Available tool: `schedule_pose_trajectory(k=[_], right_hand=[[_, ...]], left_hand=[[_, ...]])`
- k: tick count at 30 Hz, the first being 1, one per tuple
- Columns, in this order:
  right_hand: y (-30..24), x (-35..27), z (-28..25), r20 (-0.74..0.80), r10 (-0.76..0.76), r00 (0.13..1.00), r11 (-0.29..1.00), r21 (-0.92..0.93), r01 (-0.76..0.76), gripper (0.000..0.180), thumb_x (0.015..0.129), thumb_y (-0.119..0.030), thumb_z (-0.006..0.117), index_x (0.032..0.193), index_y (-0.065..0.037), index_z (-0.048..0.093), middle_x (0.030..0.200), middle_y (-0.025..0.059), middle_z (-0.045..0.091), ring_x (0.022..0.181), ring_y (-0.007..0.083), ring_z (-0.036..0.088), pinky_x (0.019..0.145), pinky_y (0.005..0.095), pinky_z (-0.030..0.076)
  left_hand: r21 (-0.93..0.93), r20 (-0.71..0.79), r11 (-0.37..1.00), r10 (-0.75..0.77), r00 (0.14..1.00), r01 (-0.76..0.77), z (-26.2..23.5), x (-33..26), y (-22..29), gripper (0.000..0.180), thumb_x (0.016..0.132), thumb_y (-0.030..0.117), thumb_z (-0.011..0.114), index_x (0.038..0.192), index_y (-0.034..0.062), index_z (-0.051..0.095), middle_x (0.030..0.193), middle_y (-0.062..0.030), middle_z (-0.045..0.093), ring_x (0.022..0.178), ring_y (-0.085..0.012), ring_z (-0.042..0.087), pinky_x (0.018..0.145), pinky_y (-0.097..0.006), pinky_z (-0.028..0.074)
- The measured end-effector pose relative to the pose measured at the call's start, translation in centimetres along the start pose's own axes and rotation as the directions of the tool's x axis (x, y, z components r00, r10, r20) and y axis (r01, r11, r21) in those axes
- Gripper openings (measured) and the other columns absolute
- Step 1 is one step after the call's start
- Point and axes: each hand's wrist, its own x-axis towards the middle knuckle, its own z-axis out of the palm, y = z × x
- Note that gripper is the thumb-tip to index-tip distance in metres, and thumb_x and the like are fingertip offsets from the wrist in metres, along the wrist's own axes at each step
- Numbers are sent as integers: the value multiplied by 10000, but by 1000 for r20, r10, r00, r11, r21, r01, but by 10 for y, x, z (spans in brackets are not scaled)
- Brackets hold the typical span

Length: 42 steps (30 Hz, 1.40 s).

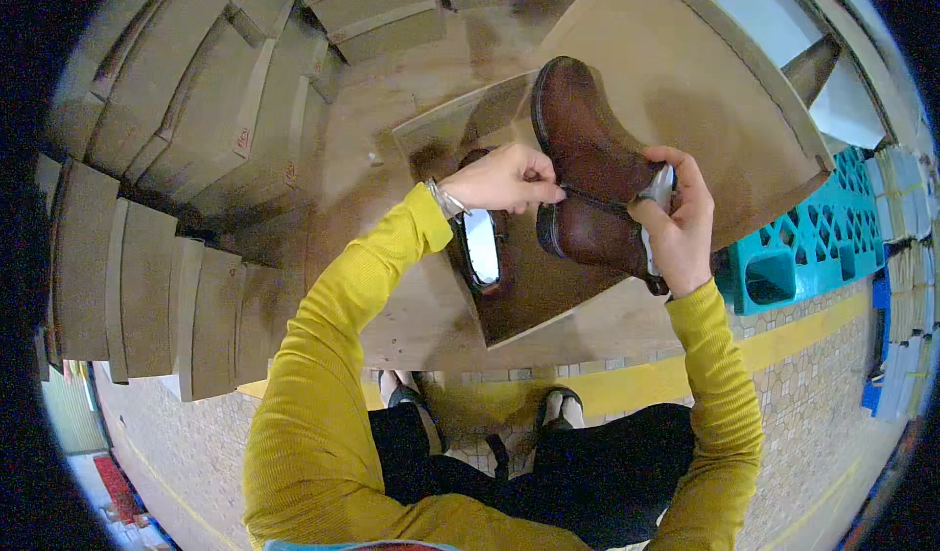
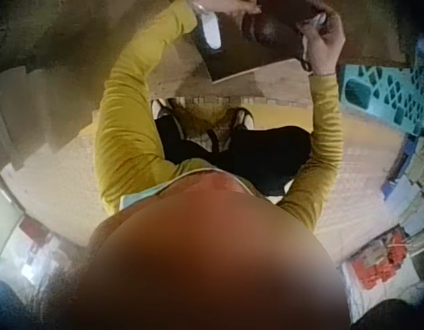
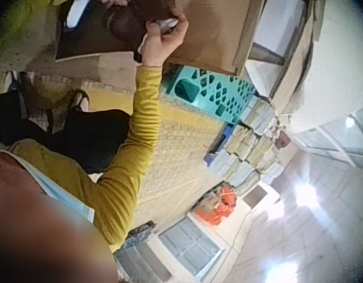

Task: Inspecting shoes and packing them into boxes in a warehouse setting.

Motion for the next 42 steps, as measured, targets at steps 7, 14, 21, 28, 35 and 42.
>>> schedule_pose_trajectory(k=[7, 14, 21, 28, 35, 42], right_hand=[[-4, -4, 9, 17, -101, 995, 950, -295, 101, 472, 629, 118, 496, 1078, -25, 506, 959, 97, 548, 866, 216, 545, 783, 307, 433], [11, -17, 23, 138, -183, 973, 766, -601, 229, 514, 608, 109, 494, 1102, -31, 476, 990, 189, 521, 866, 380, 535, 759, 385, 450], [-27, -14, 13, 9, -130, 991, 941, -313, 126, 468, 638, 100, 500, 1087, -32, 489, 879, 83, 551, 815, 146, 528, 727, 274, 446], [-52, -22, 7, -92, -103, 990, 949, -308, 70, 452, 642, 81, 527, 1075, -46, 502, 876, 90, 558, 791, 173, 541, 730, 285, 449], [-67, -29, 35, 9, -135, 991, 781, -614, 112, 581, 640, 83, 487, 1202, -49, 422, 1098, 234, 441, 956, 423, 503, 827, 432, 444], [-78, -16, 43, 51, -53, 997, 720, -690, 74, 963, 598, -11, 707, 1385, -178, 178, 1223, 274, 319, 911, 479, 539, 784, 477, 492]], left_hand=[[-204, 23, 940, -274, 961, 273, 15, 1, 2, 244, 820, 221, 592, 716, 2, 622, 566, -29, 566, 463, -98, 514, 443, -249, 408], [-88, -358, 996, -30, 933, -2, -9, 15, 78, 314, 790, 279, 606, 719, -24, 641, 565, -123, 590, 471, -187, 541, 483, -327, 429], [334, 37, 924, -209, 977, 185, 1, -7, 31, 500, 632, 461, 745, 740, -16, 641, 723, -185, 631, 701, -299, 632, 646, -376, 487], [136, -22, 989, 55, 998, -51, 7, -19, 40, 351, 792, 311, 667, 731, -29, 608, 609, -158, 583, 540, -245, 571, 544, -351, 448], [-566, 88, 718, -435, 896, 404, 13, -19, 48, 182, 815, 142, 565, 701, 0, 574, 541, 4, 485, 430, -81, 439, 404, -240, 347], [-325, -134, 915, -294, 946, 238, 2, -15, 46, 241, 782, 159, 536, 731, -67, 602, 605, -72, 568, 536, -150, 517, 518, -304, 407]])
